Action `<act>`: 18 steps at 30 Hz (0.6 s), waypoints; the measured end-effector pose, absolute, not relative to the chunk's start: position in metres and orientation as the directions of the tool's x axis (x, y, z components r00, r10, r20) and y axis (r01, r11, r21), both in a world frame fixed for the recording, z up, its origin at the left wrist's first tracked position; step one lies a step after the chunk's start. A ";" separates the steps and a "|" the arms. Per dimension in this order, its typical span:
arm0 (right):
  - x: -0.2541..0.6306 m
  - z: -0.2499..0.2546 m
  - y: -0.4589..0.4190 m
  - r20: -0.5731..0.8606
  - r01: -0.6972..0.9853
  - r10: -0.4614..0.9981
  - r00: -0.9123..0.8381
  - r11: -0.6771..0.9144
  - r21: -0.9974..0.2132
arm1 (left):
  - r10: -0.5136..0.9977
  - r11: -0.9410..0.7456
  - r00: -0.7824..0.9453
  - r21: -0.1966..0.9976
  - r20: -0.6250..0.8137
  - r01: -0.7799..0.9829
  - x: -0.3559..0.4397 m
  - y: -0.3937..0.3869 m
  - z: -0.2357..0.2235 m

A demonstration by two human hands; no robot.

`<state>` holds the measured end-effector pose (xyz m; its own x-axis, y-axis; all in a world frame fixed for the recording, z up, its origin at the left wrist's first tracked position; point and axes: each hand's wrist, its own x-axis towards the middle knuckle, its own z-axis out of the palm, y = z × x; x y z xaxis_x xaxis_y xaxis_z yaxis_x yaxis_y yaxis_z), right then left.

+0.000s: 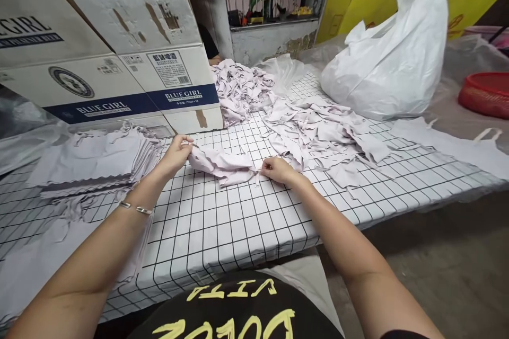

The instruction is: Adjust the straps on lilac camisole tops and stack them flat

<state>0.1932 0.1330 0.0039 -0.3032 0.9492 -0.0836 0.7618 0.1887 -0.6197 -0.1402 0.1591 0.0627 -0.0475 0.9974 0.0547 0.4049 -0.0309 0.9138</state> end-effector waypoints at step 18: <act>0.064 0.030 0.126 -0.130 -0.020 0.961 -0.245 -0.139 -0.990 | 0.680 -0.677 0.523 0.166 0.514 0.717 -0.099 0.100 0.122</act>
<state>0.0644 0.1256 0.0302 -0.2450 0.9608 -0.1301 -0.0201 -0.1392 -0.9901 -0.0989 0.0995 0.1221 0.5233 0.6796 0.5140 0.7167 -0.6774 0.1660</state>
